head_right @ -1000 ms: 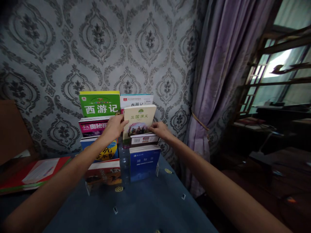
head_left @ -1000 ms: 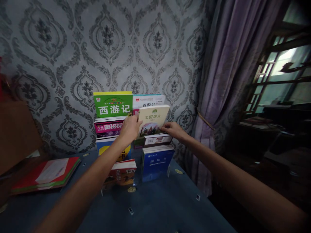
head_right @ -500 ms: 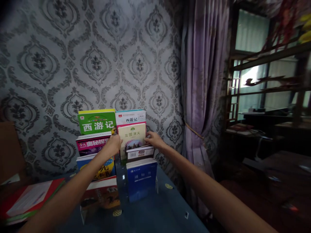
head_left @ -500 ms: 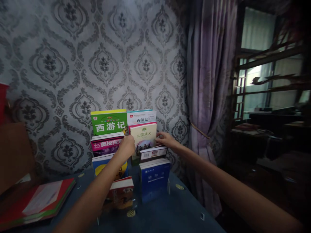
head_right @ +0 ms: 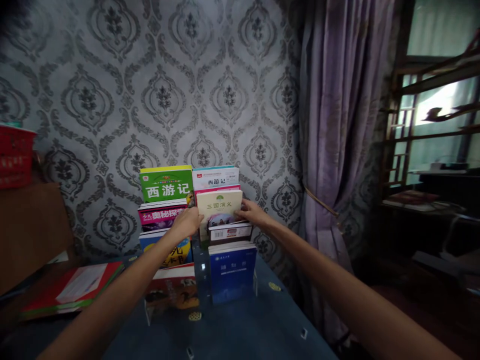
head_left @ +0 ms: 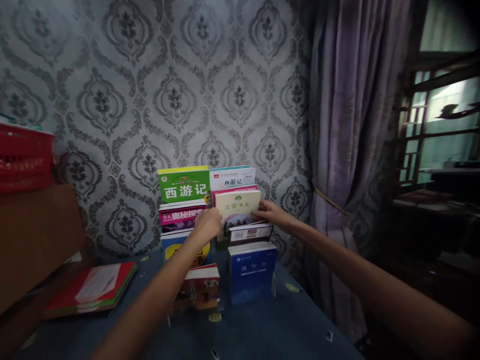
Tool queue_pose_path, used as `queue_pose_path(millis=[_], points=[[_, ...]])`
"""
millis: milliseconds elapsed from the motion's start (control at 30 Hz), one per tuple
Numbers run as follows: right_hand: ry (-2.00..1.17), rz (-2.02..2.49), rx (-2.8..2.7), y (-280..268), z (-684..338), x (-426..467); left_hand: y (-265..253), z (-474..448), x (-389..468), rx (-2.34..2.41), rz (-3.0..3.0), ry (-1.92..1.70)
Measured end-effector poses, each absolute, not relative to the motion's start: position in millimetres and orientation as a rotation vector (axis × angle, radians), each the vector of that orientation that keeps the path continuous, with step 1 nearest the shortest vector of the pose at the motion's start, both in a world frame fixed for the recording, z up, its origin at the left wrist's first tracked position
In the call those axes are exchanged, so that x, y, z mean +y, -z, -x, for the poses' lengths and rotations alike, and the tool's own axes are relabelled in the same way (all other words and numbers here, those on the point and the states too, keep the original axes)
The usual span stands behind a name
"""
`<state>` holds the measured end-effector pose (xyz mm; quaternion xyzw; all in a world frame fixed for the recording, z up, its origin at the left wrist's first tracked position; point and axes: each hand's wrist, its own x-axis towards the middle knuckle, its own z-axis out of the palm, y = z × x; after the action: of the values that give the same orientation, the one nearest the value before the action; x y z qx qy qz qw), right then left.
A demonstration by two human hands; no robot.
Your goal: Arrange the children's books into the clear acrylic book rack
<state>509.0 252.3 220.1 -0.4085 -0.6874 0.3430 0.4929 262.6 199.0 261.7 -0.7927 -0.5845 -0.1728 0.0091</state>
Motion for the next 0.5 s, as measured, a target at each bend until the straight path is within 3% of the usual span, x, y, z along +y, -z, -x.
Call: queue_pose_path(millis=[333, 500], points=[[-0.894, 1.005, -1.724, -227.6, -513.0, 247.7, -298.2, -183.8, 201.7, -1.741, 3.067, 0.602], [-0.935, 0.974, -1.720, -224.5, -516.6, 252.9, -280.7, -147.0, 209.2, -1.942, 2.981, 0.217]])
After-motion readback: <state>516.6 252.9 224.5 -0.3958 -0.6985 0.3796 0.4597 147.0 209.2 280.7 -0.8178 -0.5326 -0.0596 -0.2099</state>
